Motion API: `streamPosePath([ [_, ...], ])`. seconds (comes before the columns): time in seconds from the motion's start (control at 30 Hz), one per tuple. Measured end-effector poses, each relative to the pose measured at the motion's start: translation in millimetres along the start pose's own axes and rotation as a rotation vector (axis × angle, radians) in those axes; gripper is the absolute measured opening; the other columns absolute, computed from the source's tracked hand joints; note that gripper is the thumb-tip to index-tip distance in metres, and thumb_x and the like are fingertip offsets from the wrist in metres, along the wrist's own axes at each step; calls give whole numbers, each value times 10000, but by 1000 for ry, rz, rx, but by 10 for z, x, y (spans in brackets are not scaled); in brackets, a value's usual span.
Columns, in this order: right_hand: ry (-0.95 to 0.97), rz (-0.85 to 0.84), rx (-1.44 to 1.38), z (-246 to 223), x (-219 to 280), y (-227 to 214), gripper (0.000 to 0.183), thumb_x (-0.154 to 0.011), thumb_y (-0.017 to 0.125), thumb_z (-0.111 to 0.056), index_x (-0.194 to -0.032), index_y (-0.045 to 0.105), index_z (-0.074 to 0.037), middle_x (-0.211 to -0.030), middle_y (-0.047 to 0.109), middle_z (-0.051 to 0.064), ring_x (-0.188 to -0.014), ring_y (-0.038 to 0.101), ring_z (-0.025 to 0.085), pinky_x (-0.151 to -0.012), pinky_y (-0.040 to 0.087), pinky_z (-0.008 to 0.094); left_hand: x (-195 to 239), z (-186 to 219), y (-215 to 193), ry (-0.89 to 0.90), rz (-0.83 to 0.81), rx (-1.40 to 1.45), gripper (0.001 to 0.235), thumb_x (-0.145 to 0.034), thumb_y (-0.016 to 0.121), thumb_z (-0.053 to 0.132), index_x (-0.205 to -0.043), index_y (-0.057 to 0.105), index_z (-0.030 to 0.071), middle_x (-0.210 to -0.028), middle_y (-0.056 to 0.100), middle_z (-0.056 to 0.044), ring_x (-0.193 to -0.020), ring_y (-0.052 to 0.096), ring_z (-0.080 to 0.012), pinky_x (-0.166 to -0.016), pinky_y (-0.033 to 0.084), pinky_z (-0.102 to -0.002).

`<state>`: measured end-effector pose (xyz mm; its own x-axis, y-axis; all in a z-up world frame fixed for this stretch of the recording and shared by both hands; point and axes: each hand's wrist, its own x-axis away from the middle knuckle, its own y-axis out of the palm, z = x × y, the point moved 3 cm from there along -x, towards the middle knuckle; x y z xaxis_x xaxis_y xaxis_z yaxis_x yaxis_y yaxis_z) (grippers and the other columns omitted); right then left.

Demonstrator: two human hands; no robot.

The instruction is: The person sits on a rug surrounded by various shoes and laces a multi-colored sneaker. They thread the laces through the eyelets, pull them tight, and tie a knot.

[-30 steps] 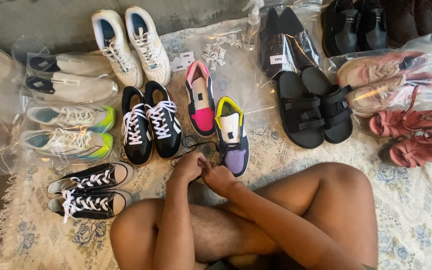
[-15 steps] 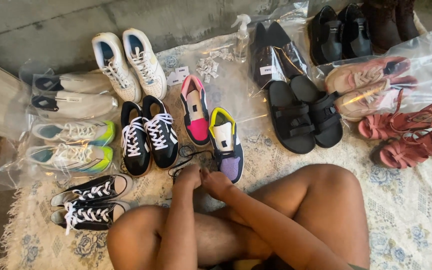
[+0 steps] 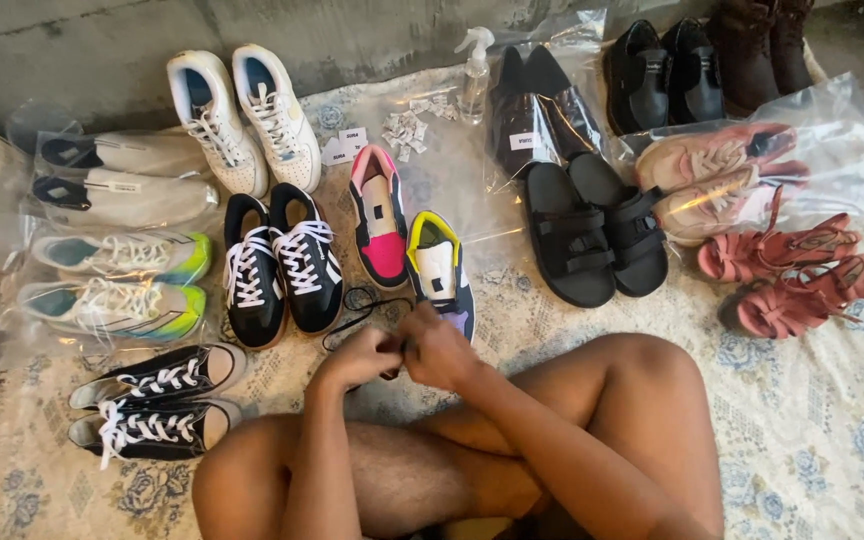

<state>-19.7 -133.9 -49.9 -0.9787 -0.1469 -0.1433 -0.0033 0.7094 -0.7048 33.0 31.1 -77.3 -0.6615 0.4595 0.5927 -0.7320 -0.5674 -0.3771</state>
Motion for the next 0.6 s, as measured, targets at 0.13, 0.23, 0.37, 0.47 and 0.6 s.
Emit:
streamPosePath([
  [0.13,595,-65,-105,321,-43,-245,657,-884,522,-731,-1027,666,-107,-976,714,247,-983,715,480,-821,563,575,314,535,86,71,91,236,265,-839,809,287,-973,826,59,-894,765,-184,-840,695,-292,-828,569,-474],
  [0.23,859,-216,-644,303,32,-413,709,-827,650,-680,-632,715,-2,-595,684,233,-477,711,330,-409,576,374,474,969,377,212,30,295,247,-914,698,107,-1074,741,-77,-883,743,-231,-669,723,-239,-573,575,-282],
  [0.37,798,-158,-640,560,-30,-526,401,-813,756,-386,-793,754,15,-658,657,199,-532,678,308,-434,527,362,507,1254,766,460,259,-16,87,-887,685,132,-867,715,53,-695,702,-123,-646,730,-288,-600,582,-384],
  [0.47,704,-159,-569,651,-89,-607,334,-804,787,-329,-734,768,-3,-629,664,194,-507,641,277,-416,480,340,525,1360,918,524,360,-149,133,-888,699,177,-795,678,85,-756,675,-124,-747,728,-348,-620,581,-420],
  [0.6,518,-199,-398,510,-117,-717,217,-818,737,-240,-771,833,-51,-679,723,162,-660,657,267,-612,529,397,502,1415,990,491,329,-156,220,-945,641,118,-749,681,25,-684,654,-146,-690,711,-355,-628,598,-404],
])
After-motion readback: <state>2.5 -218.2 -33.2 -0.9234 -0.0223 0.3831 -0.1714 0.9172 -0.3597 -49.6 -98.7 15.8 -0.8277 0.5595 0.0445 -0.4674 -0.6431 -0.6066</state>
